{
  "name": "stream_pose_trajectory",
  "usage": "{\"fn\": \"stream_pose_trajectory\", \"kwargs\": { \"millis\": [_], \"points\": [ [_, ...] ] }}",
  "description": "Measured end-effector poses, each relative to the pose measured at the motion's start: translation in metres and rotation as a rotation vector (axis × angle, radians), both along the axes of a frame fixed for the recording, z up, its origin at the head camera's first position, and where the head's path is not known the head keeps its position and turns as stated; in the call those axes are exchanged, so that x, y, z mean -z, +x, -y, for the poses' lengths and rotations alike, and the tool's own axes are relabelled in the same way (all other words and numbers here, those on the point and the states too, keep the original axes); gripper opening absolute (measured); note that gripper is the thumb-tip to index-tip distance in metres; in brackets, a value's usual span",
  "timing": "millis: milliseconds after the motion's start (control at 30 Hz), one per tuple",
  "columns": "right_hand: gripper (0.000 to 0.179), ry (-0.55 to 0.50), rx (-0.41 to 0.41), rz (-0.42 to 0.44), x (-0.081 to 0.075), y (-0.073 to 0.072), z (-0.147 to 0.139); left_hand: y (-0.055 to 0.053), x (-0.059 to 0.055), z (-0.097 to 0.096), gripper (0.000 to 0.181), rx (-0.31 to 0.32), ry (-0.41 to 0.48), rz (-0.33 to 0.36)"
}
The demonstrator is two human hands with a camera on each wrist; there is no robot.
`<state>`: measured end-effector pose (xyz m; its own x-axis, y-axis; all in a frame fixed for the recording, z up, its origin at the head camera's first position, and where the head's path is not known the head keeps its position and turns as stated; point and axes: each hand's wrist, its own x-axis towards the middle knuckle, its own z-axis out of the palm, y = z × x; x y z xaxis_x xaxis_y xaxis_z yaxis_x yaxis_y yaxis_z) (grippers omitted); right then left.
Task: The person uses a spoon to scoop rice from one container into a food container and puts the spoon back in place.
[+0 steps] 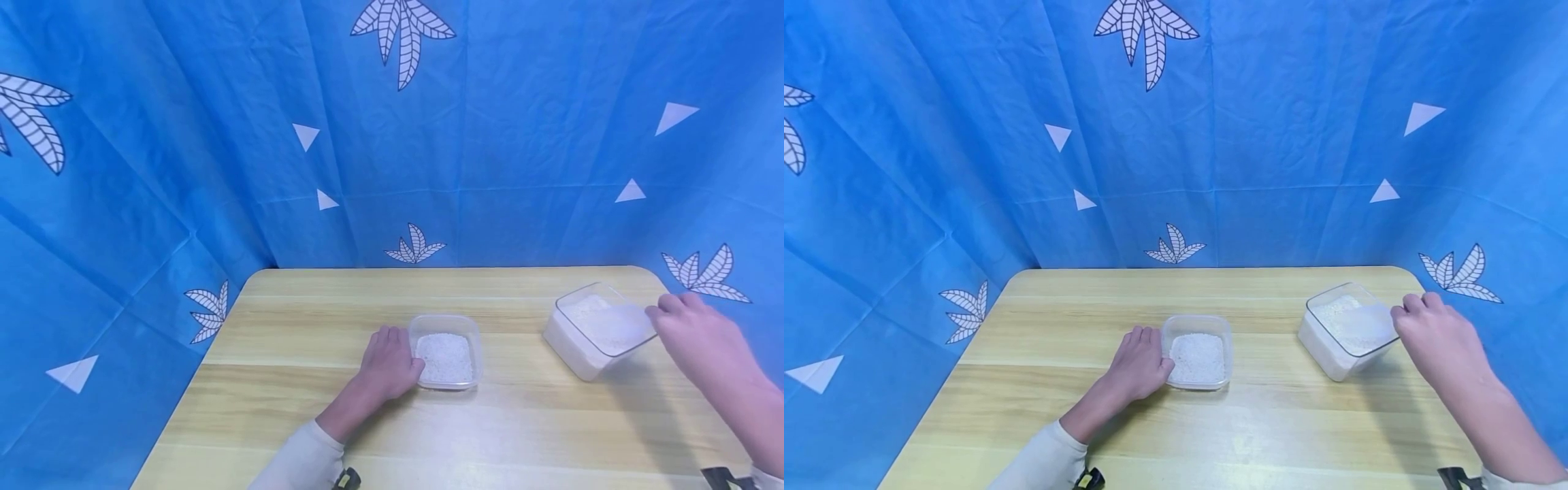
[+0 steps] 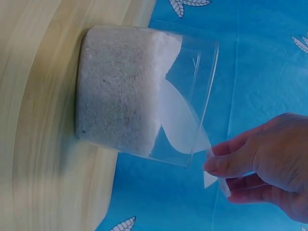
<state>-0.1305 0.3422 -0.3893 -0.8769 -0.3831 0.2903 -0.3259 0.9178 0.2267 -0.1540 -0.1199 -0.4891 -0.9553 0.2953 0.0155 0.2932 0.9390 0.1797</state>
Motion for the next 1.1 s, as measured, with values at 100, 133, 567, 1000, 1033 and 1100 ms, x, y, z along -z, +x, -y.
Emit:
{"fn": "stream_pose_trajectory", "kwargs": {
  "millis": [100, 133, 567, 1000, 1033, 1100],
  "points": [
    [0.041, -0.007, -0.008, 0.006, 0.002, -0.002, 0.004, 0.0, 0.0, 0.0, 0.035, -0.002, 0.006, 0.002],
    [0.04, -0.008, -0.008, 0.01, 0.002, -0.003, 0.005, 0.0, 0.0, 0.0, 0.034, -0.002, 0.009, 0.002],
    [0.029, -0.007, -0.056, -0.042, 0.017, -0.011, 0.008, 0.001, 0.0, 0.0, 0.031, 0.0, 0.03, -0.009],
    [0.03, -0.019, -0.034, 0.074, 0.016, -0.018, 0.005, 0.001, 0.002, 0.0, 0.034, -0.005, 0.024, -0.013],
    [0.031, -0.023, -0.024, 0.093, 0.015, -0.019, 0.005, 0.001, 0.002, 0.0, 0.034, -0.005, 0.024, -0.012],
    [0.034, -0.037, -0.011, 0.124, 0.013, -0.02, 0.005, 0.001, 0.001, 0.0, 0.033, -0.004, 0.024, -0.011]
  ]
}}
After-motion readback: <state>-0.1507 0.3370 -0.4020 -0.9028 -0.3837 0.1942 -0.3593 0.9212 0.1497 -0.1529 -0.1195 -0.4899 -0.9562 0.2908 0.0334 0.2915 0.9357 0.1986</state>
